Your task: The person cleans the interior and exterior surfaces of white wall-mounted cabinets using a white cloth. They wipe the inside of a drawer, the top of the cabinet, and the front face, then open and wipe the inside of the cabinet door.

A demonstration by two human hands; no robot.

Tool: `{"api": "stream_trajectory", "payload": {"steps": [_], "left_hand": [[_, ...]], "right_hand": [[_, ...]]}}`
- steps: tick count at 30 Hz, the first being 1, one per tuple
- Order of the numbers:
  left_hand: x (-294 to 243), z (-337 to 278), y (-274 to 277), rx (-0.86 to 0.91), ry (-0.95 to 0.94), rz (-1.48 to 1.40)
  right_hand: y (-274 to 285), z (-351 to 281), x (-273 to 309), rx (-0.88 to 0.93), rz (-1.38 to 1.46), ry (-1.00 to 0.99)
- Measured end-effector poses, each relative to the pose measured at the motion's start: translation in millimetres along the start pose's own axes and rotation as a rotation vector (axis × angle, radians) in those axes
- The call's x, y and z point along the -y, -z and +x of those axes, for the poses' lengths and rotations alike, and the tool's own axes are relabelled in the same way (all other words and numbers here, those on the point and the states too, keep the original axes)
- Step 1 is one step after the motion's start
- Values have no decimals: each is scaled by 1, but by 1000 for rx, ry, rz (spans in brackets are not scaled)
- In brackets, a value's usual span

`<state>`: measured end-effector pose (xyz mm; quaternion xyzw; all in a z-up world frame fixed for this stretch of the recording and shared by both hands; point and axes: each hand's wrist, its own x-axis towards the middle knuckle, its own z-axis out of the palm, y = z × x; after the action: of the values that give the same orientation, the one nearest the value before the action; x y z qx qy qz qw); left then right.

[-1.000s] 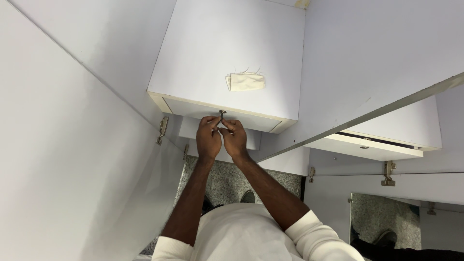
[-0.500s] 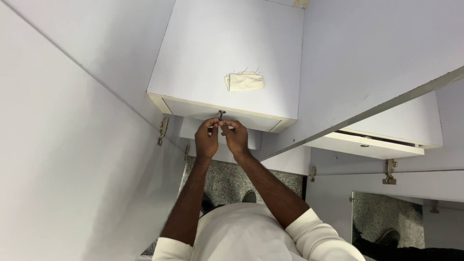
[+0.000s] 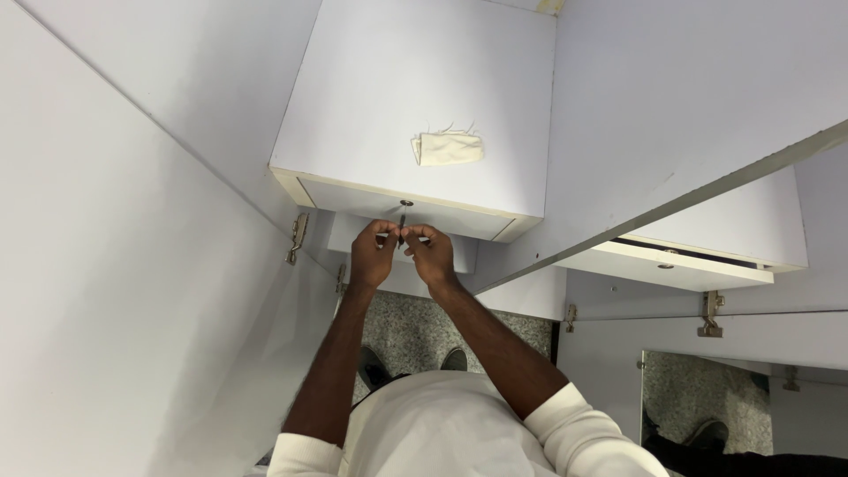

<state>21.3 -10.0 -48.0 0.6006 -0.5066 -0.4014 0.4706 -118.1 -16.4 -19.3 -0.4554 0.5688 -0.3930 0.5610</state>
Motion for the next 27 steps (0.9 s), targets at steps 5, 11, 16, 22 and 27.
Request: {"api": "stream_trajectory", "payload": {"steps": [5,11,16,22,27], "left_hand": [[30,-3,0,20,-43,11],[53,-16,-1,15,25,-63],[35,-33,4,-65,-45,-79],[-35,-51,15,-79,-262,127],[-29,-53,6,31,-222,127]], "right_hand": [[3,1,-19,34,-81,-17],[10,-1,-32,68,-186,121],[16,-33,22,-9,-628,389],[25,-47,60,60,-882,545],[29,-47,69,136,-603,504]]}}
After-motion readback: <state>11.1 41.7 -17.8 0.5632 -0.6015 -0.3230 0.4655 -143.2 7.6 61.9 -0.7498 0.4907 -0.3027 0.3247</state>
